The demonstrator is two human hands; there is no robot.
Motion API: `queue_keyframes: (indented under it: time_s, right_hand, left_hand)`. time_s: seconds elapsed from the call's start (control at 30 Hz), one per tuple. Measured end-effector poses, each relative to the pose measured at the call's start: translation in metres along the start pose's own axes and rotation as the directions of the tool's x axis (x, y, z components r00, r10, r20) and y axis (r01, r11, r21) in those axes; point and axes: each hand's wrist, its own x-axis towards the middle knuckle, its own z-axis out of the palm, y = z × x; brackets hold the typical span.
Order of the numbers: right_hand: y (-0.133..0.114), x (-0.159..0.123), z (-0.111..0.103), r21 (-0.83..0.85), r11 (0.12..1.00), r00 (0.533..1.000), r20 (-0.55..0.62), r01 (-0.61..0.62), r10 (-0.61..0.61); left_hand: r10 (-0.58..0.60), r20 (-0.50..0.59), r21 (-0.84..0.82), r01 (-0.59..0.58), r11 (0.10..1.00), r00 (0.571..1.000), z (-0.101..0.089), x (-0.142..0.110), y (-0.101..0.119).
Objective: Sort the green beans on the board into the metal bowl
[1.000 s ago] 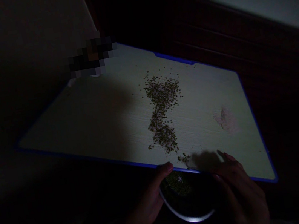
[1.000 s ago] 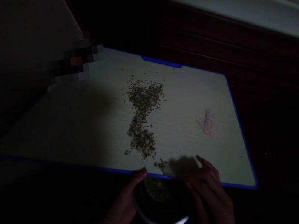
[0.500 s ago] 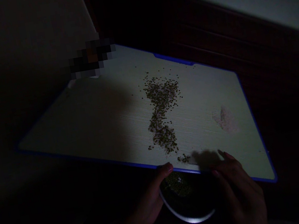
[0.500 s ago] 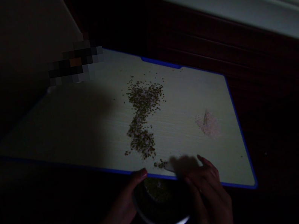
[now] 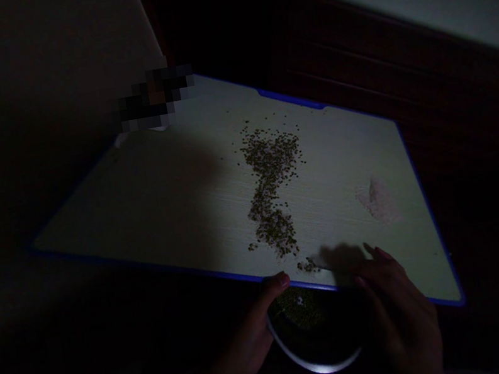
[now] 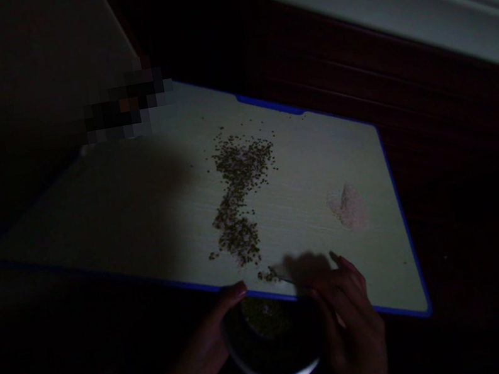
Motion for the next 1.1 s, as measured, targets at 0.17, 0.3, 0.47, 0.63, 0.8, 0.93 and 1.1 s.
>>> queue_keyframes:
  time_s: [0.17,0.3,0.47,0.63,0.8,0.93,1.1]
  right_hand:
    - [-0.001,-0.004,-0.009,-0.010,1.000,1.000,0.002,-0.016,0.017]
    - [-0.001,-0.008,-0.011,-0.025,0.999,1.000,-0.011,-0.026,0.025]
    - [-0.002,-0.010,-0.008,-0.033,0.999,0.999,-0.027,-0.029,0.028]
    - [-0.003,-0.009,-0.007,-0.028,0.999,0.999,-0.022,-0.039,0.038]
    - [-0.005,-0.009,-0.010,-0.011,0.999,0.999,-0.015,-0.031,0.030]
    - [-0.007,-0.009,-0.012,-0.004,1.000,0.999,-0.028,-0.023,0.023]
    - [-0.007,-0.010,-0.011,-0.006,0.999,0.999,-0.012,-0.034,0.034]
  left_hand:
    - [-0.024,-0.037,0.006,0.025,1.000,0.999,-0.003,-0.001,-0.001]
    - [-0.029,-0.034,0.011,0.029,1.000,0.999,0.000,-0.002,0.002]
    - [-0.020,-0.061,0.027,0.021,0.999,0.998,0.002,0.000,0.002]
    - [-0.029,-0.044,0.016,0.030,0.999,0.999,-0.002,0.001,-0.002]
    - [-0.028,-0.029,0.006,0.028,1.000,0.999,-0.001,-0.002,0.000]
    - [-0.009,-0.067,0.029,0.011,1.000,0.998,0.002,-0.001,0.003]
    - [-0.071,-0.079,0.024,0.073,0.997,0.994,0.000,-0.002,0.003]
